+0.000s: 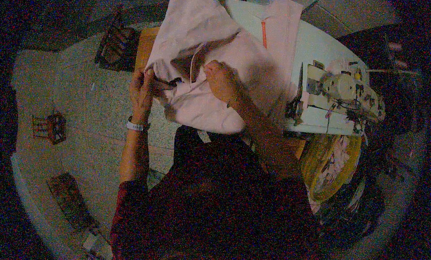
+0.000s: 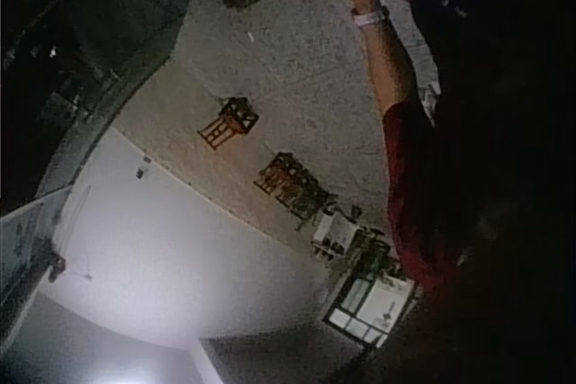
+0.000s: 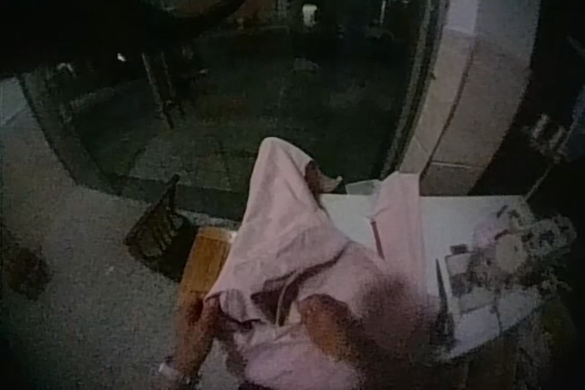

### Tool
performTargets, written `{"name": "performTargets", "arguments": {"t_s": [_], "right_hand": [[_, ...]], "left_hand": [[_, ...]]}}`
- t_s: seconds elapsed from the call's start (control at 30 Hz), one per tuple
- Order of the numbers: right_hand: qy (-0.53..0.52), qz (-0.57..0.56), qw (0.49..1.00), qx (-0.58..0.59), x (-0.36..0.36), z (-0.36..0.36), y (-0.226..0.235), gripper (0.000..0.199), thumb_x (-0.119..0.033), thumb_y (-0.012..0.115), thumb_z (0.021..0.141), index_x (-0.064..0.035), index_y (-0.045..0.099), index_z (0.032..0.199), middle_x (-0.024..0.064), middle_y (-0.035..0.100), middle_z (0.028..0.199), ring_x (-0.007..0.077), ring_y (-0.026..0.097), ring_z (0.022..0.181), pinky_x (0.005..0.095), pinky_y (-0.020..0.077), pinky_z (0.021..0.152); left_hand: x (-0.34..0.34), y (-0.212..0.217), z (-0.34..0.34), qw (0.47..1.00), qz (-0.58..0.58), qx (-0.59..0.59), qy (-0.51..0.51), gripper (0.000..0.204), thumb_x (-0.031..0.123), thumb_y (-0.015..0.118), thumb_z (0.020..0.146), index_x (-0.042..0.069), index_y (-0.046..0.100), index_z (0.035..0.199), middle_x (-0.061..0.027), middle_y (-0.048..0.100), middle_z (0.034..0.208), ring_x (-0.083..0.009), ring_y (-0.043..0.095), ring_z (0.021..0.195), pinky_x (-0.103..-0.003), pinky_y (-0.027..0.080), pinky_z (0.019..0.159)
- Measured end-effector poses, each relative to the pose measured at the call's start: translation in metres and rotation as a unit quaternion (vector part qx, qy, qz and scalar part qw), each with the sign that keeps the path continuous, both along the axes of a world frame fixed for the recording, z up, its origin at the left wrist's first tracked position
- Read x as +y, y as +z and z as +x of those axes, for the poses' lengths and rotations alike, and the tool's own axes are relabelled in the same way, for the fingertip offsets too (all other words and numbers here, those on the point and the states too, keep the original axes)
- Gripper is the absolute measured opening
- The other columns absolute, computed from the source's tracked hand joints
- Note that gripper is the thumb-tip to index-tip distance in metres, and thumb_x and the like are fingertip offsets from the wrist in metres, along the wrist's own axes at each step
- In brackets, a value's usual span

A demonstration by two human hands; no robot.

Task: The person picks up, unfolds, and separates pink garment pieces by hand in a sewing work area.

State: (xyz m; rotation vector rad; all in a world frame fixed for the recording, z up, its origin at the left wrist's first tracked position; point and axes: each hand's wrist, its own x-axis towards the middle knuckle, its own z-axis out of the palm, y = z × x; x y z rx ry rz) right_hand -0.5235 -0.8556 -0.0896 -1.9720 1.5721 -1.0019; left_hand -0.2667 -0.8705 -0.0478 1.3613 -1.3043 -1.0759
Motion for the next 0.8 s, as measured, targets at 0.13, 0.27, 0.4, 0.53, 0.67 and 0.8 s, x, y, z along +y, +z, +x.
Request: {"name": "performTargets", "arguments": {"t_s": [0.13,0.27,0.4,0.53,0.67,0.8], "right_hand": [[-0.073,0.18,0.96,-0.201,0.008,-0.017,0.024,0.014,-0.016,0.056,0.091,-0.0029,0.057,0.095,0.0095,0.061,0.075,0.0159,0.056,0.056,0.0305,0.0466,0.054],[-0.086,0.221,0.942,-0.237,0.037,-0.051,0.041,0.017,-0.019,0.057,0.091,-0.0022,0.058,0.092,0.0078,0.061,0.075,0.0132,0.054,0.055,0.0282,0.0455,0.052],[-0.108,0.253,0.95,-0.148,0.087,-0.074,0.062,0.018,-0.019,0.058,0.089,-0.0013,0.059,0.089,0.0058,0.059,0.071,0.0124,0.053,0.054,0.0277,0.045,0.051],[-0.075,0.268,0.96,-0.017,0.138,-0.117,0.047,0.02,-0.022,0.059,0.089,-0.0026,0.06,0.084,0.0073,0.056,0.068,0.0158,0.054,0.057,0.0324,0.0445,0.053],[-0.02,0.245,0.967,0.071,0.18,-0.143,0.037,0.024,-0.026,0.06,0.087,-0.0025,0.059,0.081,0.0111,0.056,0.07,0.023,0.055,0.059,0.0378,0.0435,0.055],[0.02,0.271,0.952,0.141,0.213,-0.169,0.03,0.027,-0.028,0.058,0.087,-0.0023,0.06,0.08,0.0143,0.057,0.072,0.0292,0.055,0.061,0.0401,0.0439,0.058]], "left_hand": [[0.0,0.001,-0.003,1.0,-0.02,-0.014,0.014,0.024,0.027,0.058,0.094,0.004,0.059,0.098,-0.0004,0.059,0.085,-0.0086,0.052,0.075,-0.023,0.043,0.065],[0.0,0.003,-0.002,1.0,-0.001,0.014,-0.001,0.025,0.027,0.059,0.093,0.002,0.059,0.099,-0.001,0.06,0.085,-0.0085,0.052,0.077,-0.023,0.043,0.067],[0.006,0.004,0.005,1.0,0.004,0.016,-0.012,0.026,0.027,0.06,0.092,0.003,0.059,0.101,0.0,0.06,0.088,-0.0088,0.053,0.079,-0.024,0.044,0.071],[0.017,-0.004,0.013,1.0,0.004,-0.002,-0.029,0.028,0.027,0.062,0.091,0.004,0.058,0.106,-0.0004,0.061,0.093,-0.0096,0.054,0.082,-0.025,0.045,0.075],[0.036,0.006,0.015,0.999,0.005,-0.013,-0.035,0.03,0.027,0.064,0.09,0.005,0.058,0.109,-0.0025,0.06,0.099,-0.0111,0.054,0.088,-0.027,0.045,0.08],[0.056,0.025,0.005,0.999,0.004,-0.001,-0.041,0.031,0.027,0.063,0.09,0.005,0.055,0.111,-0.0038,0.06,0.102,-0.0123,0.056,0.091,-0.028,0.045,0.082]]}}
